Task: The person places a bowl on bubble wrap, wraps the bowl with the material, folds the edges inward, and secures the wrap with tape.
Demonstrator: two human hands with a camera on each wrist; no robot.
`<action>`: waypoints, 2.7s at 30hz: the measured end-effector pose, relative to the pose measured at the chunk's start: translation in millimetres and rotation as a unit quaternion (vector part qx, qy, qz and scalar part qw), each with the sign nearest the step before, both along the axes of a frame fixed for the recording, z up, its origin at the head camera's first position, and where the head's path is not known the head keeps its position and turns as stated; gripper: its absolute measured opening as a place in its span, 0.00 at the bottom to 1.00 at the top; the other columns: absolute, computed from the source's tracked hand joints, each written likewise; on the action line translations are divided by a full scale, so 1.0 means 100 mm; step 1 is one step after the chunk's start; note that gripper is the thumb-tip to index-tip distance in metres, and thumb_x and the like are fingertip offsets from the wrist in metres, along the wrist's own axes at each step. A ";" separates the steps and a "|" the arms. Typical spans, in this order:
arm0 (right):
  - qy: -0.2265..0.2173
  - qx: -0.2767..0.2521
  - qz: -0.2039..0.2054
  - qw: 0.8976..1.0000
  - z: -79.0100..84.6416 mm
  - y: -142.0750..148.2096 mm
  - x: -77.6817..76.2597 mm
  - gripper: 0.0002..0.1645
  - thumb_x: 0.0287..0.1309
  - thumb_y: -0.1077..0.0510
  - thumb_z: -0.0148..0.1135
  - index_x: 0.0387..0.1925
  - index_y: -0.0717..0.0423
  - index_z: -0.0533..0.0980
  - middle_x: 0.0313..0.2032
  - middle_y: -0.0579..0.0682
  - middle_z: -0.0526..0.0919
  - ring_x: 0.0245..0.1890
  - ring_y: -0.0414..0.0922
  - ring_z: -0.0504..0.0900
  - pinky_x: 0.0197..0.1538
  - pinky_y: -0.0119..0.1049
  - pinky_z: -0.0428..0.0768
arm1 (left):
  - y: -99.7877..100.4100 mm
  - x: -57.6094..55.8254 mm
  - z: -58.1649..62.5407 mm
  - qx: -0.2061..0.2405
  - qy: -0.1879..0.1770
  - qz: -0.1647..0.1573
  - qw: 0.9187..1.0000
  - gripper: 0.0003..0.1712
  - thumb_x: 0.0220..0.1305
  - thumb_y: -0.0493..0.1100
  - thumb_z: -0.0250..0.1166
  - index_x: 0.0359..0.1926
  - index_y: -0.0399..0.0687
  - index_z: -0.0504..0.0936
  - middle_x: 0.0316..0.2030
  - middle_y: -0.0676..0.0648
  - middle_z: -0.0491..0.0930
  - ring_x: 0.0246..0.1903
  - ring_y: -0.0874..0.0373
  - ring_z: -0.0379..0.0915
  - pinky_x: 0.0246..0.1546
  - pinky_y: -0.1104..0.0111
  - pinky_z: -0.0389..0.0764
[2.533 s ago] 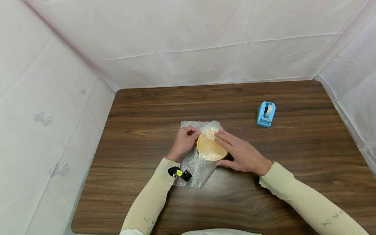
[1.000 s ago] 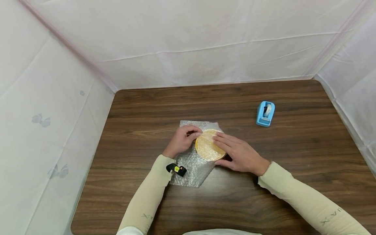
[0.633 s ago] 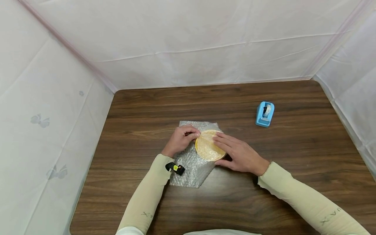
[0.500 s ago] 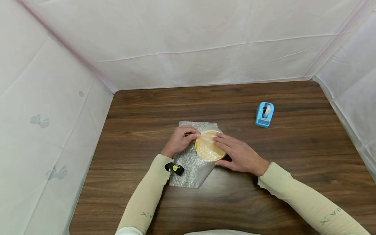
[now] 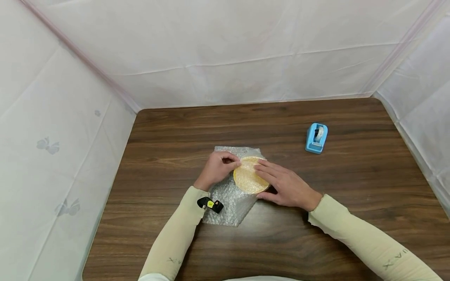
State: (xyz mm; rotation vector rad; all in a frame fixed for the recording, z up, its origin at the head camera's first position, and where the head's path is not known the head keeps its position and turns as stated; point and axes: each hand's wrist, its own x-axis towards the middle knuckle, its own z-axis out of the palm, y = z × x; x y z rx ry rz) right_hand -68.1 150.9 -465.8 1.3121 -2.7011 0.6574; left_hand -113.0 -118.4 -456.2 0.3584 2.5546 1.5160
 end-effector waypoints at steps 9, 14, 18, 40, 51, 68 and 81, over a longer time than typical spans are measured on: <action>0.033 -0.029 -0.055 0.998 0.03 0.08 0.04 0.49 0.55 0.40 0.78 0.71 0.61 0.72 0.74 0.59 0.71 0.74 0.56 0.72 0.65 0.53 0.81 | 0.04 0.04 0.07 0.016 -0.058 0.061 0.996 0.04 0.63 0.34 0.73 0.39 0.39 0.91 0.37 0.39 0.90 0.32 0.62 0.81 0.34 0.72 0.80; 0.089 -0.042 -0.087 0.991 -0.01 0.15 0.08 0.49 0.50 0.38 0.80 0.65 0.64 0.77 0.68 0.62 0.78 0.62 0.56 0.84 0.55 0.51 0.86 | 0.07 0.05 0.07 0.018 -0.049 0.076 0.996 0.03 0.61 0.35 0.74 0.36 0.40 0.92 0.36 0.41 0.90 0.30 0.64 0.79 0.33 0.72 0.78; 0.110 -0.041 -0.087 0.989 -0.04 0.17 0.09 0.47 0.51 0.38 0.80 0.64 0.64 0.78 0.65 0.62 0.81 0.60 0.56 0.86 0.52 0.50 0.87 | 0.08 0.05 0.05 0.027 -0.052 0.080 0.995 0.02 0.61 0.35 0.74 0.36 0.40 0.92 0.36 0.41 0.90 0.30 0.64 0.79 0.34 0.73 0.78; 0.113 -0.022 -0.086 0.990 0.01 0.15 0.12 0.45 0.50 0.39 0.80 0.61 0.64 0.80 0.63 0.62 0.83 0.62 0.56 0.85 0.54 0.51 0.87 | -0.25 0.00 0.18 -0.045 -0.075 0.237 0.968 0.16 0.72 0.48 0.63 0.48 0.41 0.88 0.45 0.41 0.86 0.40 0.50 0.80 0.38 0.61 0.80; 0.113 -0.017 -0.085 0.990 0.01 0.14 0.11 0.44 0.51 0.39 0.79 0.61 0.64 0.80 0.62 0.61 0.84 0.62 0.56 0.84 0.55 0.51 0.86 | -0.42 -0.14 0.03 -0.183 -0.129 0.210 0.952 0.23 0.72 0.53 0.66 0.56 0.39 0.86 0.50 0.39 0.87 0.44 0.46 0.83 0.44 0.58 0.82; 0.107 -0.003 -0.075 0.991 0.01 0.10 0.09 0.45 0.51 0.38 0.80 0.62 0.63 0.80 0.61 0.61 0.84 0.63 0.55 0.84 0.56 0.50 0.86 | -0.25 -0.18 -0.04 -0.128 -0.094 0.209 0.965 0.23 0.71 0.47 0.68 0.21 0.51 0.68 0.20 0.53 0.62 0.23 0.57 0.61 0.26 0.65 0.64; 0.112 -0.012 -0.050 0.992 0.02 0.08 0.03 0.38 0.52 0.39 0.80 0.56 0.61 0.83 0.57 0.60 0.87 0.61 0.54 0.85 0.54 0.48 0.87 | -0.05 0.10 0.21 0.002 0.019 0.203 0.979 0.09 0.71 0.45 0.68 0.40 0.42 0.86 0.36 0.42 0.85 0.35 0.53 0.75 0.38 0.63 0.74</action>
